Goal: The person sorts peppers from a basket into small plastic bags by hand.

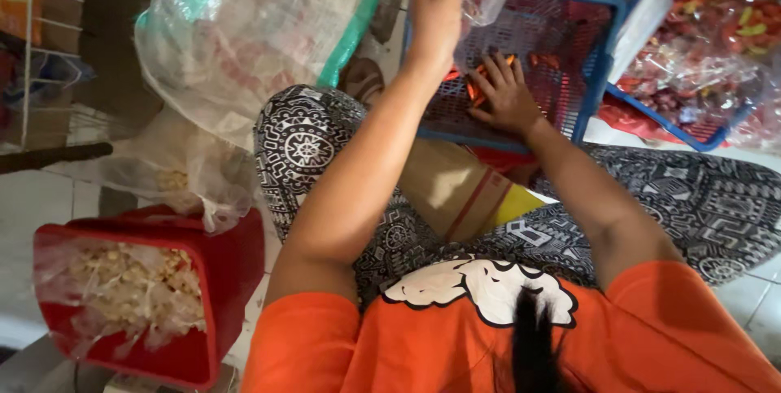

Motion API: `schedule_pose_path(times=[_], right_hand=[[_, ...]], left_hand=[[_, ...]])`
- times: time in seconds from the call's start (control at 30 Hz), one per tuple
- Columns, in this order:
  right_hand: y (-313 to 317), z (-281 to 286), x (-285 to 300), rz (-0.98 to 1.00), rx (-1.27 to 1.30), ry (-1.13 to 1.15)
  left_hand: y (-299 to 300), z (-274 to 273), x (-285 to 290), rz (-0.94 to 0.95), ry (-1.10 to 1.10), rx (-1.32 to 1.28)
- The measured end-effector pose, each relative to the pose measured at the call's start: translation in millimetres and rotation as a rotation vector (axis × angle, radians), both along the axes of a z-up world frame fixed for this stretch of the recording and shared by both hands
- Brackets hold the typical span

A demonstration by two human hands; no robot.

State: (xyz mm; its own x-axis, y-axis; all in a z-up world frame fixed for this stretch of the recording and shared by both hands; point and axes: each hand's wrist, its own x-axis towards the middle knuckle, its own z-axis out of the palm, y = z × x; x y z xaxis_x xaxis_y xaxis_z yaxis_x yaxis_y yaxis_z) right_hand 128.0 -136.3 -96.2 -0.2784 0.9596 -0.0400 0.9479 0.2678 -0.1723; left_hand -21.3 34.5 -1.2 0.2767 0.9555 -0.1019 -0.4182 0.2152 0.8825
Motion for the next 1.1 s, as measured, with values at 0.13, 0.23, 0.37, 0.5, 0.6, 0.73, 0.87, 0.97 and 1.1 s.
schedule_pose_path(times=[0.13,0.23,0.37,0.5,0.6,0.73,0.87,0.97,1.1], right_hand=[[-8.2,-17.3,-2.6,0.075,0.181,-0.019],[-6.3,-18.9,-0.1,0.099,0.219,0.012],[-5.6,-8.5,-2.7,0.108,0.228,0.164],[-5.4,-6.4,-13.9,0.036,0.115,0.469],[2.4,-21.4,-24.8,-0.220,-0.022,0.588],[29.4,-42.9,-25.4,-0.334,0.030,0.633],[49.9,-56.7,-37.6,-0.257,0.032,0.793],[60.8,-72.2,-47.6,-0.069,0.100,0.877],[55.3,-108.6,-47.4,-0.324,-0.020,0.803]], left_hand=[[-3.0,-5.4,1.6,0.024,-0.059,0.118],[-1.6,-7.4,2.9,0.031,-0.045,0.128],[-2.8,-1.6,7.3,0.052,-0.087,0.099],[-2.3,10.2,8.9,0.033,-0.174,0.099],[-1.5,14.1,10.8,-0.030,0.007,-0.119],[0.1,12.7,17.3,0.086,-0.037,0.110],[-0.4,12.1,16.6,0.097,-0.060,0.127],[1.6,14.3,11.8,0.073,-0.094,0.095],[1.0,14.8,11.1,0.070,-0.096,0.057]])
